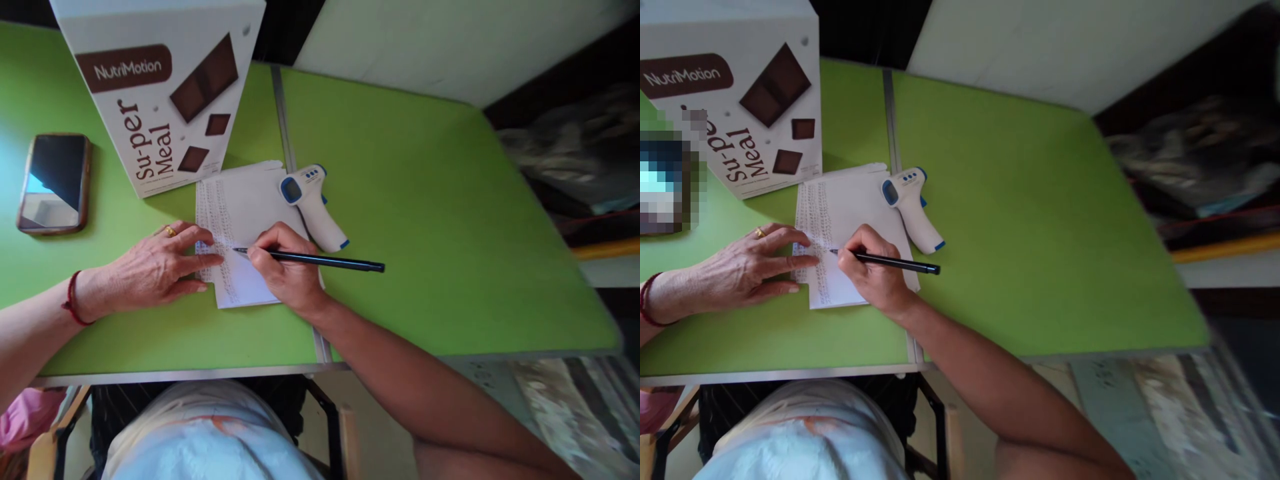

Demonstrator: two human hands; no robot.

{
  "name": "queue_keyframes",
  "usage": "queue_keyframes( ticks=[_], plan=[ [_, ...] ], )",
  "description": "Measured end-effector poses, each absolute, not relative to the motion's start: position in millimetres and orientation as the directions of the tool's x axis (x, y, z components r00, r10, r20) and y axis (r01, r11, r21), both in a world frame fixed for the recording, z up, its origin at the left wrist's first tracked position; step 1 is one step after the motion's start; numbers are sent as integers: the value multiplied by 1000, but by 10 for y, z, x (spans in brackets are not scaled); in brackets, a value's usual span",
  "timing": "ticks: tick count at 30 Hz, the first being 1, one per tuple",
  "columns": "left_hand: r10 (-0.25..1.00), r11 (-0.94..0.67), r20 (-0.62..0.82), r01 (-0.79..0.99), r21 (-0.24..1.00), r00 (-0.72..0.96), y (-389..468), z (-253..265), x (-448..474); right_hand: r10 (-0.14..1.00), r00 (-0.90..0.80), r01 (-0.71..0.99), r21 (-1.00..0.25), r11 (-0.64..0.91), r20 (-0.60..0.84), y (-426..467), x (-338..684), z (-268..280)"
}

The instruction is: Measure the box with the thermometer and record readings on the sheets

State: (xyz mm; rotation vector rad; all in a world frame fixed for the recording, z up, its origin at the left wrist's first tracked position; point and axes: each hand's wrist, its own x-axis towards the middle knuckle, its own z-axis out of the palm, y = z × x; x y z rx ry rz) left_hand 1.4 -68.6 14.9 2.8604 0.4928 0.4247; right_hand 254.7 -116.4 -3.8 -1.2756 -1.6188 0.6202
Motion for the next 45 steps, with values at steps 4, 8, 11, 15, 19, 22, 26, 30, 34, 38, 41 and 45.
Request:
queue_keyframes(
  ticks=[4,8,11,15,19,22,26,30,34,38,41,45],
  plan=[
    [344,-930,256,289,229,903,-687,156,15,918,-14,433,-825,363,396,-1160,2535,-37],
    [330,-937,269,279,212,905,-687,163,13,904,-11,421,-818,392,428,-1157,2521,-41],
    [330,-938,269,281,206,905,-688,162,11,903,-16,426,-814,395,430,-1157,2519,-49],
    [342,-932,259,289,220,903,-688,155,6,904,-39,415,-817,401,425,-1157,2525,-50],
    [330,-936,269,276,219,905,-685,160,9,915,-46,433,-818,379,400,-1155,2526,-42],
    [322,-939,282,268,215,903,-684,166,15,923,-50,431,-825,365,382,-1153,2522,-37],
    [317,-942,294,263,210,902,-684,169,20,922,-57,416,-831,370,382,-1151,2517,-30],
    [321,-940,282,267,213,904,-682,169,15,915,-59,406,-828,388,400,-1152,2518,-27],
    [329,-936,269,275,220,905,-681,165,10,921,-56,424,-826,372,386,-1154,2525,-34],
    [334,-935,266,281,218,904,-681,155,9,914,-19,433,-820,374,406,-1151,2535,-46],
    [335,-934,268,281,218,904,-682,148,8,903,5,449,-808,382,429,-1149,2543,-49],
    [333,-936,270,282,212,903,-682,145,4,903,1,461,-802,380,429,-1148,2545,-44]
  ],
)
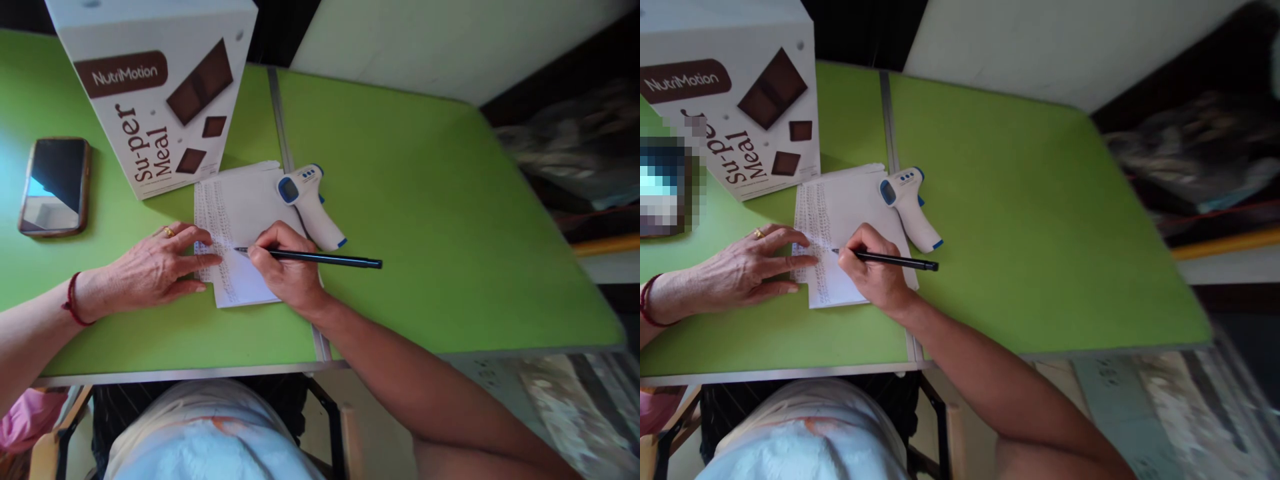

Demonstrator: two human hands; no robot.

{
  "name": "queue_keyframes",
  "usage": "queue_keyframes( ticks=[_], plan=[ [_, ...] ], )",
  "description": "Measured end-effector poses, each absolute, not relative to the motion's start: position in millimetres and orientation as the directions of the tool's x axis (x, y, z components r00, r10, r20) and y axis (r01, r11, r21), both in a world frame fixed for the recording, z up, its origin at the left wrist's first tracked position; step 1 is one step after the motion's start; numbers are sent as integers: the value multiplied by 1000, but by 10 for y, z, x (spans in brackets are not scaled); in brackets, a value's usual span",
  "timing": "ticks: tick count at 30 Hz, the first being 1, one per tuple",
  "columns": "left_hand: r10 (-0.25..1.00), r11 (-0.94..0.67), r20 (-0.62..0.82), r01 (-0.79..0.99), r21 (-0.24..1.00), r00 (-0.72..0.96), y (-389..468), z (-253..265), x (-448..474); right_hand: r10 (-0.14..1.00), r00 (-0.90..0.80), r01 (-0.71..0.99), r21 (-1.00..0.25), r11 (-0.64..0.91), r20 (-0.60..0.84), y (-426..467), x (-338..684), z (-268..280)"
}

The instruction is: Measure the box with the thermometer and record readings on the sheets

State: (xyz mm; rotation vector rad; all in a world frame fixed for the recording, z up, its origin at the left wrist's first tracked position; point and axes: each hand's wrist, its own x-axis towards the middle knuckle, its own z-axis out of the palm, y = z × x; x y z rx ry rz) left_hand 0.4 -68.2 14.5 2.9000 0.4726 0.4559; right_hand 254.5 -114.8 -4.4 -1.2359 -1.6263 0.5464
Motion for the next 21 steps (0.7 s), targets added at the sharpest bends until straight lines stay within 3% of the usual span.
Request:
queue_keyframes(
  ticks=[21],
  plan=[
    [349,-928,252,295,228,903,-679,148,3,925,-35,443,-824,354,379,-1157,2550,-28]
  ],
)
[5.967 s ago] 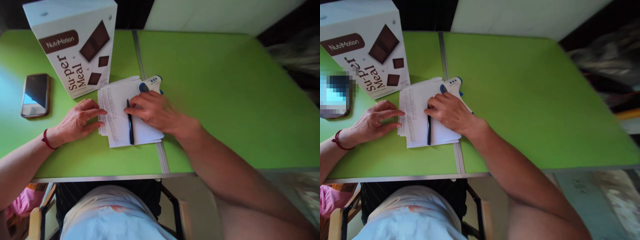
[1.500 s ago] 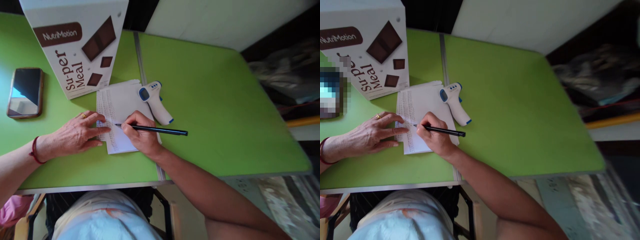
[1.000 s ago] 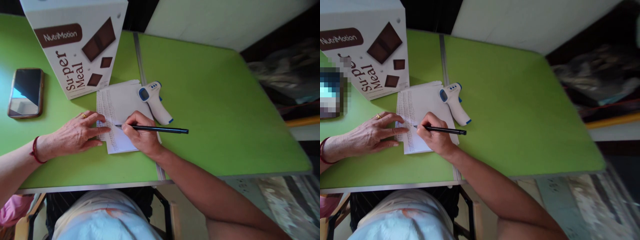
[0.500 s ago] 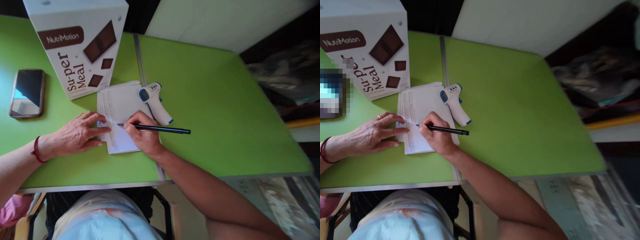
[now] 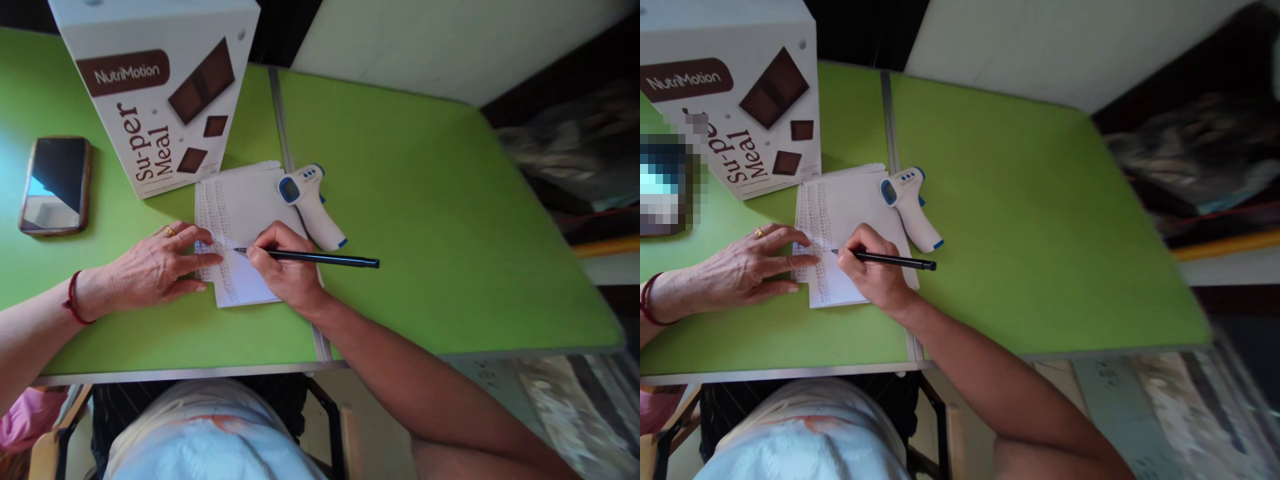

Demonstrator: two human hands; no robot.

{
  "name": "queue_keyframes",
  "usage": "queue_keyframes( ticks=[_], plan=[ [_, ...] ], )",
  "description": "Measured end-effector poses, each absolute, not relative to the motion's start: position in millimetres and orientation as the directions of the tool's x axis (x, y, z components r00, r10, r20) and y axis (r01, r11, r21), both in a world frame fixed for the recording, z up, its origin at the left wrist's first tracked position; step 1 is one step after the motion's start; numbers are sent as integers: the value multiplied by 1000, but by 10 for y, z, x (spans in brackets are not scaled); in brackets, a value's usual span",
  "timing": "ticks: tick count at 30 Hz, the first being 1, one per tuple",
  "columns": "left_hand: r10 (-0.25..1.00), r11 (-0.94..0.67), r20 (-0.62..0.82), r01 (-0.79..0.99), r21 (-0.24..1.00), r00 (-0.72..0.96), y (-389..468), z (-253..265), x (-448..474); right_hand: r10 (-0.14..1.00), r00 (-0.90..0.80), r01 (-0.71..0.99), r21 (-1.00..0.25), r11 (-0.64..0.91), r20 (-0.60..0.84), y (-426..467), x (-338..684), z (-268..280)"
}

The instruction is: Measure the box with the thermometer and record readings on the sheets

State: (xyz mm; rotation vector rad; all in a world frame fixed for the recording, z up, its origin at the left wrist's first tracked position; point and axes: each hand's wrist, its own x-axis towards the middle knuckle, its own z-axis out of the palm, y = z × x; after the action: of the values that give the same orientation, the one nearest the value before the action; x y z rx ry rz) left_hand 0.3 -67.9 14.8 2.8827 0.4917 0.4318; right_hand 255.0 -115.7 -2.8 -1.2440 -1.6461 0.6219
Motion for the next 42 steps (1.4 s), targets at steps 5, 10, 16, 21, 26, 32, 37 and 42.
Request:
queue_keyframes(
  ticks=[5,10,16,21,26,32,37,42],
  plan=[
    [347,-927,257,289,239,902,-678,147,4,934,-26,454,-828,328,356,-1151,2553,-45],
    [362,-918,242,300,258,900,-675,146,-4,922,12,465,-818,339,388,-1147,2565,-58],
    [361,-918,237,299,259,902,-676,145,-5,911,4,464,-808,363,411,-1147,2551,-37],
    [356,-922,259,294,251,898,-677,142,3,924,-10,477,-810,341,383,-1148,2542,-28],
    [350,-925,259,289,246,900,-678,147,1,922,-27,456,-816,356,387,-1148,2547,-22],
    [349,-927,250,292,237,903,-675,143,-3,928,-30,468,-815,341,371,-1151,2559,-54],
    [338,-932,267,282,226,903,-673,150,-8,899,9,479,-791,381,438,-1148,2581,-45],
    [330,-932,263,269,243,907,-664,164,9,811,-175,610,-585,534,558,-1072,2751,-2]
  ],
)
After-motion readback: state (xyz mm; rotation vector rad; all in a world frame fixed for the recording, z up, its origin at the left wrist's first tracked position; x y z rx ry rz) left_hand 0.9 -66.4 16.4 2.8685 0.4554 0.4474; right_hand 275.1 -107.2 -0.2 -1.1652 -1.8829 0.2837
